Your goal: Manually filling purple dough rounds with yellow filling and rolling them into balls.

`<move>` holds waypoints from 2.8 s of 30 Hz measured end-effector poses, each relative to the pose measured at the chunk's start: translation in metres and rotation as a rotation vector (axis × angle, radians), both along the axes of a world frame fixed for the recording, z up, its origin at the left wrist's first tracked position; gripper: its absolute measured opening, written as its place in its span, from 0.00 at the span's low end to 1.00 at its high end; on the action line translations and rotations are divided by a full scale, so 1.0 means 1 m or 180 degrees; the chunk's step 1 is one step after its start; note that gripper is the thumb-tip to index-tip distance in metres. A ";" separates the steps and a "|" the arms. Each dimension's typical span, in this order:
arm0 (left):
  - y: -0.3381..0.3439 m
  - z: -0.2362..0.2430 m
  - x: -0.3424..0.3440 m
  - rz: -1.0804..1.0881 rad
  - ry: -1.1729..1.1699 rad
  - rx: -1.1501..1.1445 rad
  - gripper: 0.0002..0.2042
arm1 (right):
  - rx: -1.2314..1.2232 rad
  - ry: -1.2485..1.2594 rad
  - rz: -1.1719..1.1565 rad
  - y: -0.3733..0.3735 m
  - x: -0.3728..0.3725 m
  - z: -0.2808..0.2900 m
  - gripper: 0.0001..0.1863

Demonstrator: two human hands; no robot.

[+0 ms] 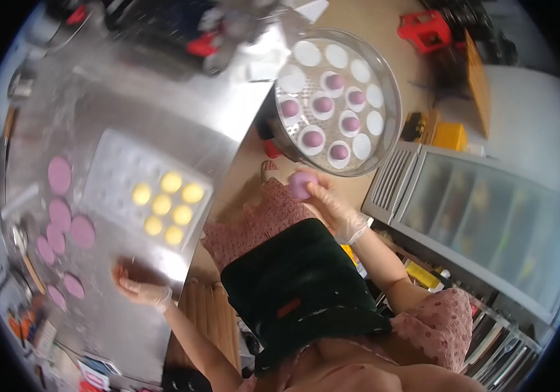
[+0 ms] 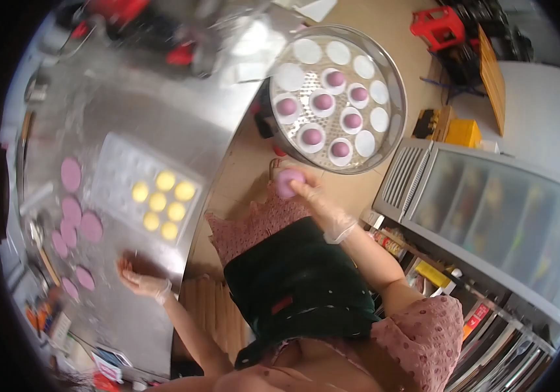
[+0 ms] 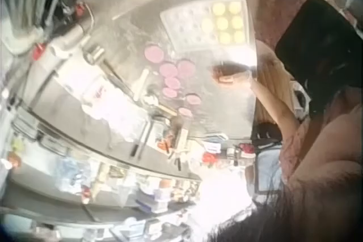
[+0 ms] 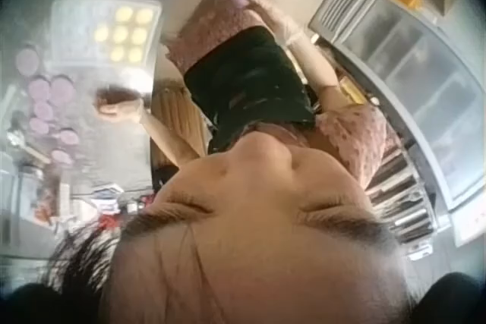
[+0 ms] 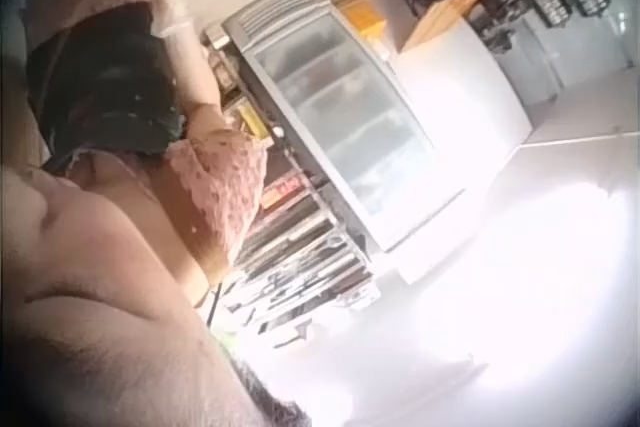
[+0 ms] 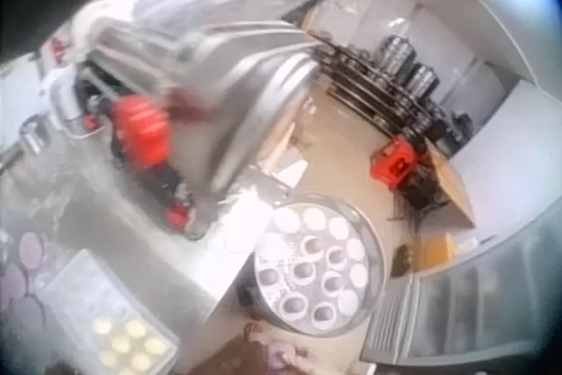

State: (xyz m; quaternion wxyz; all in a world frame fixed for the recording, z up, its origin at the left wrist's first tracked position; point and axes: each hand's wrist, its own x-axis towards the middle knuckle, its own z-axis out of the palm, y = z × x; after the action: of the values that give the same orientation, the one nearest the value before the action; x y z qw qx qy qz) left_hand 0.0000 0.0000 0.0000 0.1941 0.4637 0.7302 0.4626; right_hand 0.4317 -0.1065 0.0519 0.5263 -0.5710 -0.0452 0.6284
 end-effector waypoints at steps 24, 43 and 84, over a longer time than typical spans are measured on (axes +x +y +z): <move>0.025 -0.016 -0.006 -0.0484 0.3348 -0.0398 0.14 | -0.2603 -0.4484 0.1113 -0.077 0.250 -0.165 0.31; 0.014 0.003 0.029 -0.0181 0.2028 -0.0184 0.16 | 0.0847 -0.2452 0.1734 0.042 -0.022 0.040 0.26; 0.013 0.080 -0.065 -0.0201 -0.4948 -0.1140 0.18 | 0.1668 -0.4966 0.2074 0.202 -0.245 0.040 0.17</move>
State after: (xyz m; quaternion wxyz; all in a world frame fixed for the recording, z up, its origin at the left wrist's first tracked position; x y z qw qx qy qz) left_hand -0.0648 0.0133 0.0799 0.7323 -0.0094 0.4356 0.5234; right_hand 0.1866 0.0959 0.0922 0.2543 -0.6568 -0.6943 0.1480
